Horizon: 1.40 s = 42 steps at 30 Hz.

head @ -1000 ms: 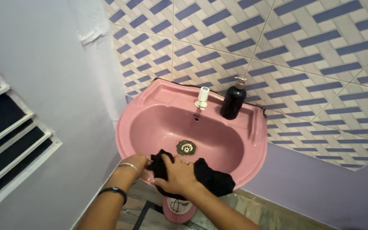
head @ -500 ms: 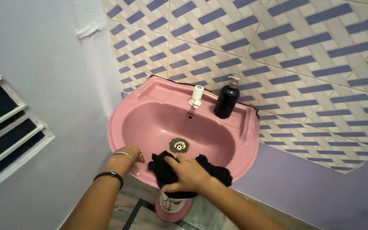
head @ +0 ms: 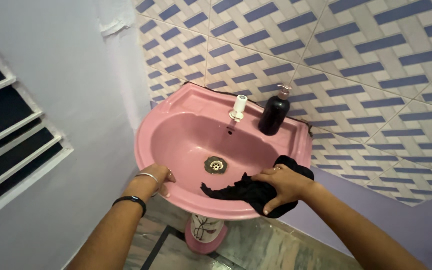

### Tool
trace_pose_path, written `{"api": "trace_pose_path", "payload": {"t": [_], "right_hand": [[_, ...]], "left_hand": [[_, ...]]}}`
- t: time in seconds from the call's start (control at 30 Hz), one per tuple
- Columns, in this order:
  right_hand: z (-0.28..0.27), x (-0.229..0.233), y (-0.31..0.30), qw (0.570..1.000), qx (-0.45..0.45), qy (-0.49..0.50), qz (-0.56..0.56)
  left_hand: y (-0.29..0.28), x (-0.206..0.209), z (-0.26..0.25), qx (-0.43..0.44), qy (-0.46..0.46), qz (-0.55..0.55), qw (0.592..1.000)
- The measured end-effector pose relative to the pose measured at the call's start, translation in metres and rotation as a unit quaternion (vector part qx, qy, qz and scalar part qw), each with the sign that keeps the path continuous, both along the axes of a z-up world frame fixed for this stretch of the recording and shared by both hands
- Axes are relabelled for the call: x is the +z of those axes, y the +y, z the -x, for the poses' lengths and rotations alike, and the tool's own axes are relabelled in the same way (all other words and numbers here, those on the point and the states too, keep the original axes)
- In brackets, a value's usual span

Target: The person cleans a pink bathroom sink using a black cloth. They wipe the basin, faucet, and surrounding surfaces, occasionally moving a soap dispenser to reach underneath it.

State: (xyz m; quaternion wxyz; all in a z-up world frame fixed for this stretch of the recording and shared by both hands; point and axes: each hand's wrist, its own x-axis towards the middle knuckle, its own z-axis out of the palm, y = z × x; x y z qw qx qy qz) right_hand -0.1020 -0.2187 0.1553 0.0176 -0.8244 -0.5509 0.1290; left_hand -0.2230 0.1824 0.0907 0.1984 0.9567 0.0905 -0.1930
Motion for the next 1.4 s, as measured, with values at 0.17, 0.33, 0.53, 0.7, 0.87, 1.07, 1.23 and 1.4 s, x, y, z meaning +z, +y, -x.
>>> {"api": "trace_pose_path", "payload": {"t": [0.17,0.33,0.53,0.7,0.87,1.07,1.23,1.4], "right_hand": [[0.018,-0.002,0.005,0.999,-0.032,-0.002,-0.015],[0.04,-0.005,0.019,0.996,-0.079,-0.004,-0.032],[0.055,-0.012,0.051,0.996,-0.073,-0.014,-0.052],[0.071,-0.022,0.081,0.992,-0.11,0.002,-0.068],[0.081,-0.037,0.126,0.983,-0.143,0.025,-0.114],[0.091,-0.054,0.193,0.958,-0.235,0.065,-0.151],[0.091,-0.049,0.19,0.957,-0.228,0.102,-0.145],[0.086,-0.044,0.157,0.977,-0.127,0.082,-0.149]], "left_hand": [[0.001,-0.004,-0.002,0.022,0.008,0.022,0.999],[-0.003,0.004,0.007,0.047,0.007,0.051,0.998],[-0.005,0.01,0.008,0.075,0.016,0.08,0.994],[-0.004,0.017,0.008,0.006,0.007,0.024,1.0],[-0.003,0.009,0.013,0.031,0.024,0.057,0.998],[-0.002,-0.017,0.0,-0.054,-0.072,-0.067,0.994],[-0.006,-0.004,-0.012,-0.065,0.009,-0.107,0.992],[-0.013,0.016,-0.013,-0.05,0.068,-0.088,0.993]]}}
